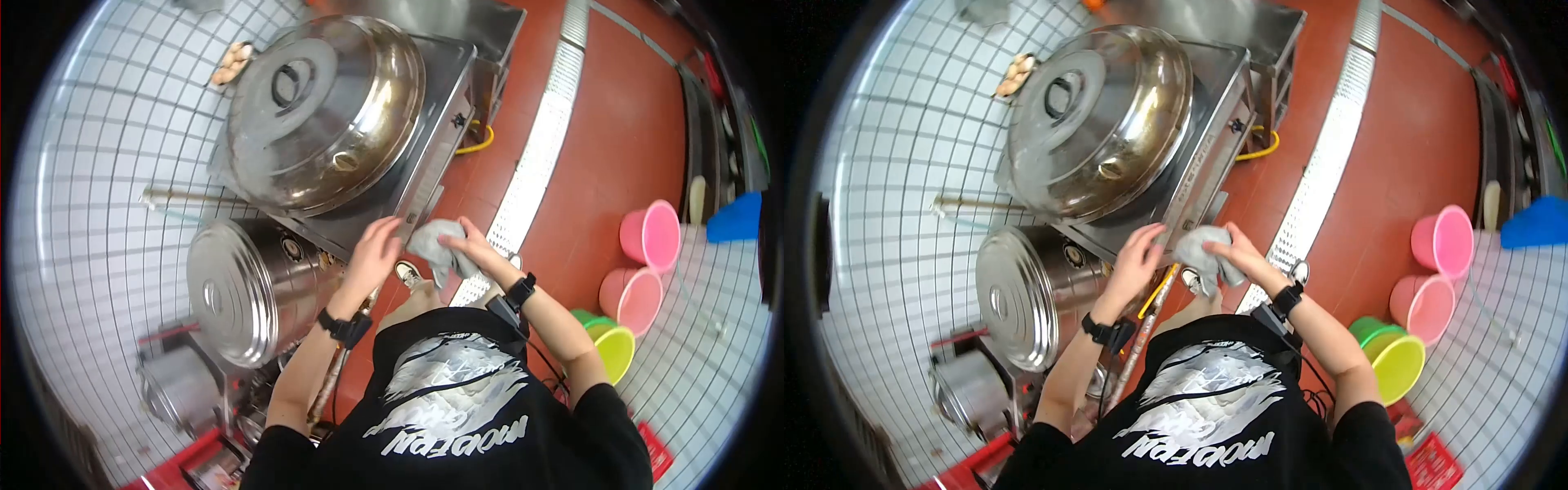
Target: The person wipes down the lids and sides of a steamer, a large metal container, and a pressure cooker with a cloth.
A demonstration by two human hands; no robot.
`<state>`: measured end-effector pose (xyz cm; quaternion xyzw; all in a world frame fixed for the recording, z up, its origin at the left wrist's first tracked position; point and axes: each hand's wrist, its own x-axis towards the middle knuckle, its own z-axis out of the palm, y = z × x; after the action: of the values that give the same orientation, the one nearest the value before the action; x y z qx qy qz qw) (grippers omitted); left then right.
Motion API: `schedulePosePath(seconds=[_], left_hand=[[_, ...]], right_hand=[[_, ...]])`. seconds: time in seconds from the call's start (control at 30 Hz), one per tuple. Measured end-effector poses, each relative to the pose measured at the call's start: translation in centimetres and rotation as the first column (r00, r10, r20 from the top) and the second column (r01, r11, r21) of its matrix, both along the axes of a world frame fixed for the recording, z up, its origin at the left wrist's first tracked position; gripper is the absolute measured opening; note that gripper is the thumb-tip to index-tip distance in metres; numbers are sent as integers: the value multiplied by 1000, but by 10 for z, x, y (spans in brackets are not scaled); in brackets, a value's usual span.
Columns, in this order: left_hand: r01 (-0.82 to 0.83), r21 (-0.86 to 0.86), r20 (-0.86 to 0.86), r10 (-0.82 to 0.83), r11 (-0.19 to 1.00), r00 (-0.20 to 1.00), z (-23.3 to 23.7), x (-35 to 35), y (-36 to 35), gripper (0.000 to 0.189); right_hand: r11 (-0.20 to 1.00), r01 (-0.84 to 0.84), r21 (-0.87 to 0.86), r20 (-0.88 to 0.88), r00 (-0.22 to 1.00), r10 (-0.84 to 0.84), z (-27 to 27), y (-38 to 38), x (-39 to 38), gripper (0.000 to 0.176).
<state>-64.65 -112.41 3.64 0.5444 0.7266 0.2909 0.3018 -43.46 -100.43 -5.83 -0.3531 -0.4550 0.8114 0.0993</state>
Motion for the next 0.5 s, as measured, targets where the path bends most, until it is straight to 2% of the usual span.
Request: schedulePosePath(seconds=[0.03, 0.07, 0.13, 0.2, 0.27, 0.33, 0.4, 0.47, 0.5], left_hand=[[73, 6, -261, -69, 997, 963, 1, -23, -15, 36], [150, -40, -308, -155, 988, 939, -5, -47, -29, 40], [237, -118, -336, -263, 964, 904, -16, -75, -44, 48], [353, -209, -355, -407, 912, 841, -21, -83, -47, 53], [474, -298, -368, -558, 828, 744, -21, -90, -40, 58], [497, -420, -311, -635, 759, 707, -15, -92, -37, 64], [541, -487, -245, -702, 685, 668, -11, -94, -29, 66], [535, -531, -231, -720, 657, 655, -9, -94, -23, 68], [546, -542, -232, -738, 639, 634, -9, -95, -23, 69]], right_hand=[[985, 165, 51, 35, 985, -167, -4, -1, -13, 51], [941, 321, 108, 64, 942, -329, -9, 2, -27, 51], [830, 557, 0, -60, 829, -556, 5, 27, -59, 54], [761, 637, 125, -63, 770, -635, -3, 51, -91, 58], [634, 679, 371, -8, 685, -729, -16, 59, -131, 65], [460, 776, 432, -185, 576, -796, -66, 71, -163, 72], [431, 757, 491, -154, 562, -813, -70, 71, -165, 72], [558, 734, 387, -105, 636, -764, -55, 56, -155, 67], [558, 750, 355, -82, 620, -781, -56, 41, -154, 62]])
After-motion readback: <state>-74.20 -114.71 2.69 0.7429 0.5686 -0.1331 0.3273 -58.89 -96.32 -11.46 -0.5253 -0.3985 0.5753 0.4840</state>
